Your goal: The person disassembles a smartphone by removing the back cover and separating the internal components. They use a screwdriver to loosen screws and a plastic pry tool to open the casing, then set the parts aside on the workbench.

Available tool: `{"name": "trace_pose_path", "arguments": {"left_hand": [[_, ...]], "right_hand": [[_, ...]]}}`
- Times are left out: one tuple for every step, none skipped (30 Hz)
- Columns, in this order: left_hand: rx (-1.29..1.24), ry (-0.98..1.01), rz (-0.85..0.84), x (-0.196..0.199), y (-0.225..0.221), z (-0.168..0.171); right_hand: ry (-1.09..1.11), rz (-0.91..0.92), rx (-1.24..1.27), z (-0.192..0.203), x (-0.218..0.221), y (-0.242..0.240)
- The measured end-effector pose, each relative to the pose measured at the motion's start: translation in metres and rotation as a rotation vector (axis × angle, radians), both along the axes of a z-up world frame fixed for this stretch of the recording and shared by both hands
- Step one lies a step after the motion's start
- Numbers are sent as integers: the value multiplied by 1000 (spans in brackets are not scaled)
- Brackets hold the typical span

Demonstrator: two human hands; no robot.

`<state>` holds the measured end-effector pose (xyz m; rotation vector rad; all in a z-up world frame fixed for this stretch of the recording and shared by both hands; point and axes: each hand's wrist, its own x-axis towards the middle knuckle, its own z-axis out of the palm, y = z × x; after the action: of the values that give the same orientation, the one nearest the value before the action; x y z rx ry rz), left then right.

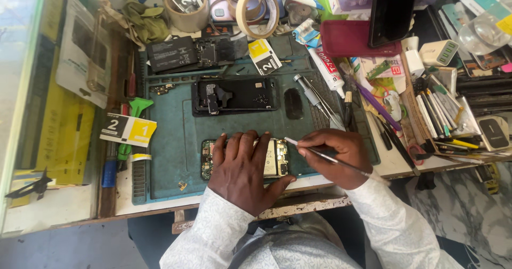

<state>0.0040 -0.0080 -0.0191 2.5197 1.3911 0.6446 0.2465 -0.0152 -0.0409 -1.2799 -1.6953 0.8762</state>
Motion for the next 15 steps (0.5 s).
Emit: {"name": "trace_pose_path", "arguments": {"left_hand": [[-5,-1,-1,1,0,-1],[-10,-3,-2,1,0,-1],[-15,-3,-1,0,-1,-1],[-35,6,-2,0,-1,-2],[-55,14,-3,0,0,-2],[-74,23,-4,1,0,-2],[-26,-6,-25,1,-1,-2],[23,-35,-47,2,-1,-2],[72,-55,-55,-1,-4,-2],[125,-98,-88,-1,-8,-1],[177,-138,-122,0,-15,0],[229,-177,-157,-2,-21,0],[227,-209,-171,-5,-29,1],[225,-240,-185,-8,-39,3],[225,-273,-202,-10,-44,3]], "right_hand": [[-33,-8,21,1,-2,-1],[-78,3,78,4,-4,-2],[-122,16,136,6,-5,-3],[-166,29,194,8,-6,-2],[-168,44,210,9,-7,-1],[-170,59,227,10,-8,0],[-172,78,244,11,-8,1],[-184,44,232,12,-8,0],[-187,22,221,13,-11,0],[-190,1,210,13,-14,-1],[-167,2,180,14,-15,-1],[-144,3,149,15,-16,0],[-131,-4,116,16,-15,-1],[-137,-2,121,16,-15,-1],[-145,-3,129,15,-14,-1]]}}
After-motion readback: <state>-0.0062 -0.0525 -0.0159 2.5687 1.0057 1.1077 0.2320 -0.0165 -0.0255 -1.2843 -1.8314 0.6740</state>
